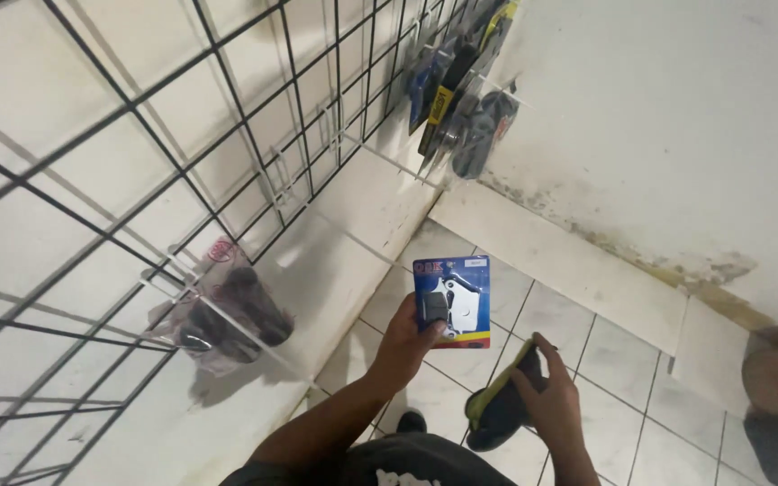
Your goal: Cleaning and inspecting packaged automotive spare parts.
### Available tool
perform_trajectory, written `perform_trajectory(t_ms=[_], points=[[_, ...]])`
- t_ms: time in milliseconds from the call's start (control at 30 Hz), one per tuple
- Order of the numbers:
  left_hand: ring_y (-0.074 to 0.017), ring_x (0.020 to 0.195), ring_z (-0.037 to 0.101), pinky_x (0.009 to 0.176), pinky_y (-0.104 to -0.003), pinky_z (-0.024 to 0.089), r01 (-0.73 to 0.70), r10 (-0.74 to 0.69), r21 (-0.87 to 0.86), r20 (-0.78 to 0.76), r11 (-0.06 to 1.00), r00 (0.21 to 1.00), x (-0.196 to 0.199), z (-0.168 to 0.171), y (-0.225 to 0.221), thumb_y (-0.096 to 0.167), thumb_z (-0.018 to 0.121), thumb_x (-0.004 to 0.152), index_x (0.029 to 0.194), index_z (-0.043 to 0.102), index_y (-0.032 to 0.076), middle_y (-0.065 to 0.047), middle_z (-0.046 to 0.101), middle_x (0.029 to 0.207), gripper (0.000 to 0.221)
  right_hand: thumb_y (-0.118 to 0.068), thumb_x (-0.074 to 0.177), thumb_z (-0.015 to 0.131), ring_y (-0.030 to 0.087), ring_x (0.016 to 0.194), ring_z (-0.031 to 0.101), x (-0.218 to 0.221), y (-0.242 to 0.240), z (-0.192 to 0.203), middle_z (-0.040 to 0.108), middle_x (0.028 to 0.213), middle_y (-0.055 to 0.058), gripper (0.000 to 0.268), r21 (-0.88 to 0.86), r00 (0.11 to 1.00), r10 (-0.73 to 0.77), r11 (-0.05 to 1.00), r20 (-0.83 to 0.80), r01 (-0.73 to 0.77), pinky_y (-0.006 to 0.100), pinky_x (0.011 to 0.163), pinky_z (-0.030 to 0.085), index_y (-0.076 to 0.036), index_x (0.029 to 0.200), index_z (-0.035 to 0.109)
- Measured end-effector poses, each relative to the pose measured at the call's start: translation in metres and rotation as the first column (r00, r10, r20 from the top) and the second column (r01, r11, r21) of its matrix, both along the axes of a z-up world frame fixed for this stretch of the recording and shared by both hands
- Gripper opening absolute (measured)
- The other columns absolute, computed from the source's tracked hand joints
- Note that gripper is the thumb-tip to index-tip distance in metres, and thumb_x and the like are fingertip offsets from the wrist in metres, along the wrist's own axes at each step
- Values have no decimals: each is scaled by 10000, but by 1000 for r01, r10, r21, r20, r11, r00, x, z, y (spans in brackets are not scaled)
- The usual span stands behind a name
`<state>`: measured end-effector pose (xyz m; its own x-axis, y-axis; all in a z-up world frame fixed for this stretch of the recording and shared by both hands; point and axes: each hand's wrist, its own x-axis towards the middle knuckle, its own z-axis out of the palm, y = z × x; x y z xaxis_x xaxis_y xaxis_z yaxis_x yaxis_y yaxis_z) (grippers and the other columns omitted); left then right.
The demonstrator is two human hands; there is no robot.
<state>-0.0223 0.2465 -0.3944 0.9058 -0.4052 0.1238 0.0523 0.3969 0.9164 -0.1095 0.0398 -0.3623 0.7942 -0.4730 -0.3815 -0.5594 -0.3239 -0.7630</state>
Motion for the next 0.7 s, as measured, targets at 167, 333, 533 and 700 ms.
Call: perform_trajectory(t_ms=[167, 333, 533, 700], points=[[-172, 979, 611, 884, -336, 531, 101, -95, 153, -41, 983, 995, -11, 18, 53, 26, 601, 907, 1317, 480, 42, -123, 629, 1105, 429, -76, 871, 729, 362, 1297, 587, -21, 33, -19, 517, 1497, 160, 776, -216, 993, -59, 976, -103, 36, 503, 1066, 532, -148, 1555, 370], [-222, 998, 673, 841, -331, 598, 152, -192, 176, 243, 973, 951, -31, 34, 105, 23, 580, 973, 1317, 442, 8, -170, 630, 1111, 371, -82, 846, 687, 346, 1231, 627, -38, 83, -27, 602, 1422, 133, 731, -327, 976, 83, 945, 200, -14, 428, 996, 516, -125, 1526, 421], [-236, 1014, 640, 859, -341, 567, 256, -267, 97, 126, 962, 955, -41, 19, 133, 27, 585, 956, 1336, 436, 7, -157, 610, 1098, 408, -55, 879, 666, 304, 1108, 716, -62, 120, -20, 693, 1280, 130, 737, -286, 990, 128, 952, 49, -109, 391, 958, 581, -143, 1552, 379], [-220, 1069, 616, 939, -358, 547, 247, -261, 115, 133, 962, 956, -44, 22, 144, 18, 572, 962, 1369, 422, 18, -158, 606, 1164, 434, -65, 855, 697, 293, 1162, 686, -79, 127, -38, 660, 1306, 141, 689, -323, 980, 201, 927, -7, -192, 406, 999, 566, -176, 1491, 457]])
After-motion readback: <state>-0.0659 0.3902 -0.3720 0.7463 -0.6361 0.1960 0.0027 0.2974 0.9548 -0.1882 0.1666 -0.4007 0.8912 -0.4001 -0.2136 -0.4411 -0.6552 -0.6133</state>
